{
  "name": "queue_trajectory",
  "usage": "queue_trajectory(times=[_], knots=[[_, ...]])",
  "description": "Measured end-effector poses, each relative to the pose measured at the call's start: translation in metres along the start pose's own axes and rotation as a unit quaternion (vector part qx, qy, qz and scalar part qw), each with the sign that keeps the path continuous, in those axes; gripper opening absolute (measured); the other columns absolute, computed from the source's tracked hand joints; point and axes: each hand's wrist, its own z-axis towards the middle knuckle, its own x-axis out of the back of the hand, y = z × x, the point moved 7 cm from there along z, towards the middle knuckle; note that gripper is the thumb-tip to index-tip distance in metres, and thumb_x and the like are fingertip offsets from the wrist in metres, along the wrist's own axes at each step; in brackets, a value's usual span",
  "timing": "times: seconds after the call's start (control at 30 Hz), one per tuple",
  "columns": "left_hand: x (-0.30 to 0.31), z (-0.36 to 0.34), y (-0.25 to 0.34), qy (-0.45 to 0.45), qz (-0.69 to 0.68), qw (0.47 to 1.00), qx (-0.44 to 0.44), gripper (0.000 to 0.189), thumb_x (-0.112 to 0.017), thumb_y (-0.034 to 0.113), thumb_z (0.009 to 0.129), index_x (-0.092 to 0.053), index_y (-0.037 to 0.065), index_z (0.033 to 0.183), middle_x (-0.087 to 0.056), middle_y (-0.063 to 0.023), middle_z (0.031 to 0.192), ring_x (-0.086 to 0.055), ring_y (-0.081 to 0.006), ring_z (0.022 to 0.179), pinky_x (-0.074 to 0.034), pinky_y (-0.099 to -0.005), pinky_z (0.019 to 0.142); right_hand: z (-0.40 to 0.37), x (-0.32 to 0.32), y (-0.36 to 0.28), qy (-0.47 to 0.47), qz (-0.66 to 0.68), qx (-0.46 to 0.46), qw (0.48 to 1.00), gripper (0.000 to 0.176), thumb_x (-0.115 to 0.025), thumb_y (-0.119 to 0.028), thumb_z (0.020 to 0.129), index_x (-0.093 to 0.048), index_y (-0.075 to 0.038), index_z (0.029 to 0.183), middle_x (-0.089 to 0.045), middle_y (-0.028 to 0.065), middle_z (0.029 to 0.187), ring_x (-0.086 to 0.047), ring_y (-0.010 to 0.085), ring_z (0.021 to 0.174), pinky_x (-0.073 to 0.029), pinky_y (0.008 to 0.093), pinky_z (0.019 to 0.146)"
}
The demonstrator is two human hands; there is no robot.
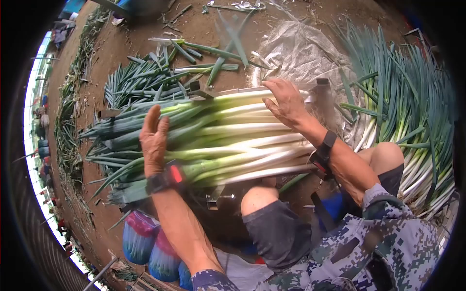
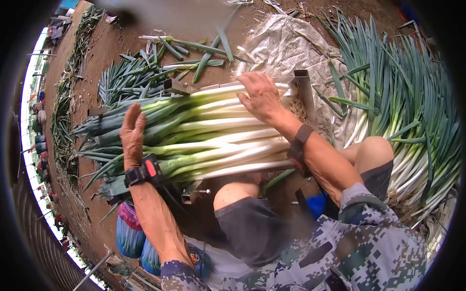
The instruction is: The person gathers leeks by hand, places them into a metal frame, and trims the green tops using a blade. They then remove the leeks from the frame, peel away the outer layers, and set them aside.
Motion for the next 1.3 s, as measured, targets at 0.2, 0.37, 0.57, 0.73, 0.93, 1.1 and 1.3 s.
queue_trajectory(times=[0.2,0.37,0.57,0.73,0.93,1.1,1.3], knots=[[0.022,-0.105,0.042,-0.019,0.333,0.937,-0.1,0.034,-0.075,0.013,0.087,-0.068,0.004,0.12,-0.068,-0.0143,0.122,-0.062,-0.0291,0.118,-0.044,-0.0388,0.107,-0.051,-0.042,-0.034,-0.127,0.019,0.028,0.991,0.03,-0.073,-0.025,0.086,-0.067,-0.011,0.112,-0.068,0.0091,0.102,-0.065,0.0334,0.099,-0.052,0.0446,0.086],[0.011,-0.161,0.003,0.015,0.454,0.879,-0.143,0.029,-0.074,0.024,0.087,-0.072,0.012,0.113,-0.066,-0.0089,0.126,-0.057,-0.0309,0.124,-0.028,-0.0532,0.117,-0.068,-0.055,-0.019,-0.145,0.008,0.001,0.989,0.032,-0.072,-0.023,0.087,-0.064,-0.012,0.116,-0.066,0.0103,0.107,-0.064,0.0353,0.092,-0.05,0.0457,0.083],[0.004,-0.143,0.032,0.09,0.309,0.935,-0.146,0.033,-0.076,0.011,0.082,-0.068,0.007,0.114,-0.066,-0.0134,0.12,-0.057,-0.0338,0.12,-0.043,-0.0465,0.107,-0.051,0.005,-0.063,-0.076,0.036,0.048,0.995,0.028,-0.075,-0.015,0.085,-0.064,-0.011,0.11,-0.065,0.0109,0.103,-0.064,0.0339,0.087,-0.051,0.045,0.078],[-0.024,-0.114,0.062,0.062,0.446,0.867,-0.215,0.051,-0.078,0.008,0.077,-0.063,0.007,0.126,-0.061,-0.0139,0.13,-0.055,-0.0347,0.122,-0.041,-0.0444,0.108,-0.025,0.061,-0.115,-0.019,-0.012,0.104,0.994,0.024,-0.077,-0.015,0.081,-0.068,-0.009,0.102,-0.067,0.0087,0.096,-0.067,0.0301,0.086,-0.051,0.0423,0.077],[-0.03,-0.098,0.075,0.112,0.469,0.834,-0.269,0.048,-0.078,0.007,0.073,-0.064,0.009,0.119,-0.064,-0.0113,0.127,-0.059,-0.0295,0.122,-0.035,-0.0488,0.114,-0.011,0.13,-0.131,0.027,-0.065,0.137,0.988,0.026,-0.079,-0.015,0.078,-0.072,-0.01,0.102,-0.069,0.0069,0.095,-0.068,0.0261,0.088,-0.052,0.0396,0.08],[-0.034,-0.122,0.16,0.132,0.488,0.766,-0.398,0.044,-0.081,0.005,0.067,-0.067,0.007,0.109,-0.073,-0.0096,0.108,-0.069,-0.0252,0.105,-0.034,-0.0504,0.117,0.005,0.174,-0.108,0.064,-0.028,0.175,0.982,0.033,-0.082,-0.008,0.078,-0.073,-0.008,0.11,-0.071,0.0063,0.097,-0.069,0.0224,0.089,-0.055,0.0355,0.075],[-0.034,-0.147,0.253,0.25,0.555,0.621,-0.494,0.03,-0.08,0.006,0.083,-0.068,0.008,0.11,-0.074,-0.0058,0.107,-0.07,-0.0238,0.104,-0.035,-0.049,0.117,0.026,0.209,-0.091,0.131,0.045,0.183,0.973,0.042,-0.079,0.0,0.079,-0.07,-0.006,0.12,-0.069,0.0112,0.107,-0.069,0.0241,0.095,-0.057,0.0341,0.081]])
